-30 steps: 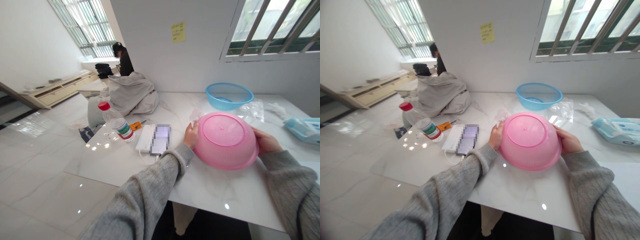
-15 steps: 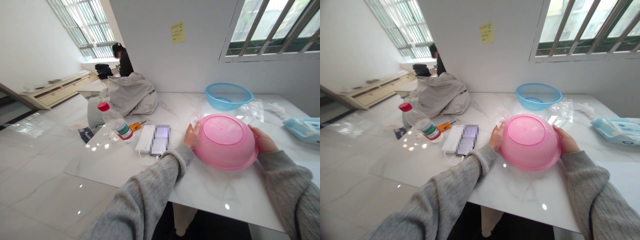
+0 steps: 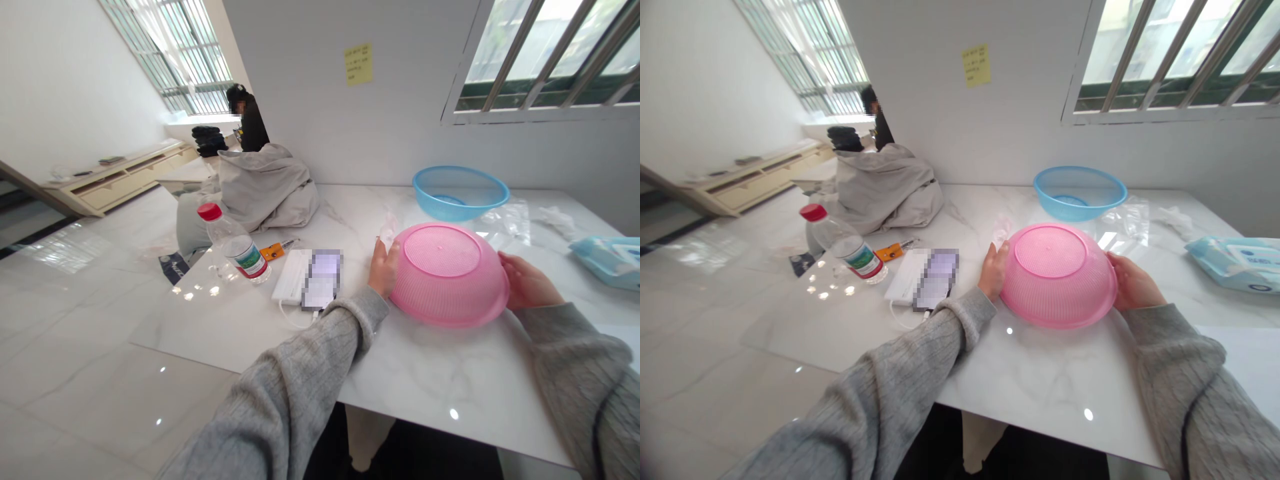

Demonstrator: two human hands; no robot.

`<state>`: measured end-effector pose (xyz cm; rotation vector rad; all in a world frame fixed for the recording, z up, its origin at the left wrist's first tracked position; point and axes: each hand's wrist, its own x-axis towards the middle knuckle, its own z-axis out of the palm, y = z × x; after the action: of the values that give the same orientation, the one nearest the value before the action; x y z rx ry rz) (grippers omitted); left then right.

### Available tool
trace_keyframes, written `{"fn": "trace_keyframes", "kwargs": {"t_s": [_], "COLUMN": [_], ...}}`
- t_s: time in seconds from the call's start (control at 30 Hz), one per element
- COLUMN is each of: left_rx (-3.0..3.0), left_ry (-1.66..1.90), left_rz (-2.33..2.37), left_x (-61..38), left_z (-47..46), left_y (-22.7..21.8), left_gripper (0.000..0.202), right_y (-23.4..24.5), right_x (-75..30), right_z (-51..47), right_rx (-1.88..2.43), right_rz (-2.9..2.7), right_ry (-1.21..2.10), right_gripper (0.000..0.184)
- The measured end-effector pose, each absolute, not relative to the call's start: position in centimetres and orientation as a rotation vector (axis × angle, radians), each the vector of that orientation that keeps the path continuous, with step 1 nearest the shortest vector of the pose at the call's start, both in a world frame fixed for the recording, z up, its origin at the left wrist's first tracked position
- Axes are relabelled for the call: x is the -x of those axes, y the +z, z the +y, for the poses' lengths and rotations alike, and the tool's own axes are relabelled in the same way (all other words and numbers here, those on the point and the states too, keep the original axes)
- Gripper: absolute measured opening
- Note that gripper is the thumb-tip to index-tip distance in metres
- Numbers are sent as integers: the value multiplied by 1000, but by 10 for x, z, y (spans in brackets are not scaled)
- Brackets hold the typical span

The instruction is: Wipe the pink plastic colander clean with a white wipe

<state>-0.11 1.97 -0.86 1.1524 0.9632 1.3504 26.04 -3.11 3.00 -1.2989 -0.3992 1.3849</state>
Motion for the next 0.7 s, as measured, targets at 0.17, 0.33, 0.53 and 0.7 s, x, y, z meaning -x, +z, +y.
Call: {"fn": "trace_keyframes", "kwargs": {"t_s": [0.17,0.33,0.53,0.7], "left_rx": [-1264,-1246,-1241,-1211], "left_ry": [1397,1388,1375,1372], "left_rz": [827,858,898,933], "left_x": [-2,-3,-4,-6], "left_z": [22,24,24,23], "left_y": [-13,-15,-14,-13], "left_gripper": [42,39,39,37], "right_y": [16,11,19,24], "right_x": [-262,-261,-259,-254], "right_z": [-26,-26,-27,-30], "right_rx": [1290,1304,1421,1428], "right_rz": [-474,-496,-577,-557], "right_ry": [1206,1046,846,842], "right_gripper": [31,19,26,17]}}
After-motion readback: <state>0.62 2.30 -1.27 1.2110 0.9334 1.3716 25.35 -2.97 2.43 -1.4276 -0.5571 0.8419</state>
